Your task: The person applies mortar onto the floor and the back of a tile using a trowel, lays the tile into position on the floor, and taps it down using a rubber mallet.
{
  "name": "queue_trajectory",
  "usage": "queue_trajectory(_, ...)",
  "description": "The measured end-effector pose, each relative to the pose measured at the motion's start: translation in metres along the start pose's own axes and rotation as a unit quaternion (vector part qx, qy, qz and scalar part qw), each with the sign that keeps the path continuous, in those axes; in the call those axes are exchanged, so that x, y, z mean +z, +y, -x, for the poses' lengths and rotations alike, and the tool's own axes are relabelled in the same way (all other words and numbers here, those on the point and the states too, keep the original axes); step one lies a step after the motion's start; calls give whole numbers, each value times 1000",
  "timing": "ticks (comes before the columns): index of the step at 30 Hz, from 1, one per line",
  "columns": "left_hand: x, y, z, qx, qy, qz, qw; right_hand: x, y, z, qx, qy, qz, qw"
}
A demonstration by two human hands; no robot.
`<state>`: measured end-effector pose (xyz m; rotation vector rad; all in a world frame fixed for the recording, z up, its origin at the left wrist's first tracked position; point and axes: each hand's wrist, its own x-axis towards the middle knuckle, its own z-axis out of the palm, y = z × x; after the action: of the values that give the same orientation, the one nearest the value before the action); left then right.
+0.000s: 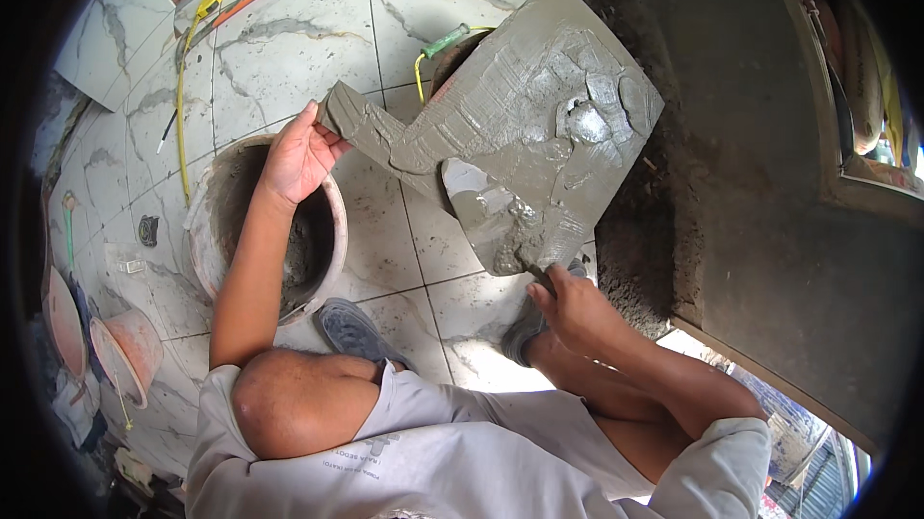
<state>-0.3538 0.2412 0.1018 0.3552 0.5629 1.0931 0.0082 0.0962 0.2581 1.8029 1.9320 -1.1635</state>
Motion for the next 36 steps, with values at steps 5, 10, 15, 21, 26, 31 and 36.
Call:
queue_trajectory(5,2,0,0,-4,-15,4,1000,20,-28,14,24,-147,-33,988)
queue_trajectory(10,3,17,-2,-41,-67,-42,996,2,-67,23,-1,-193,19,981)
queue_trajectory(15,4,73,10,-30,2,-216,976,-26,-146,-18,-190,-156,58,968)
queue_trajectory(21,22,161,62,112,111,-368,916,4,-235,-99,-276,-239,99,926)
queue_trajectory(26,53,155,101,203,168,-410,873,6,-204,-107,-316,-147,64,935)
queue_trajectory(31,117,89,153,94,-23,-336,937,-74,-96,-86,-152,99,-50,982)
queue_trajectory(36,138,34,121,-107,-57,-282,952,-133,41,-61,80,321,-8,944)
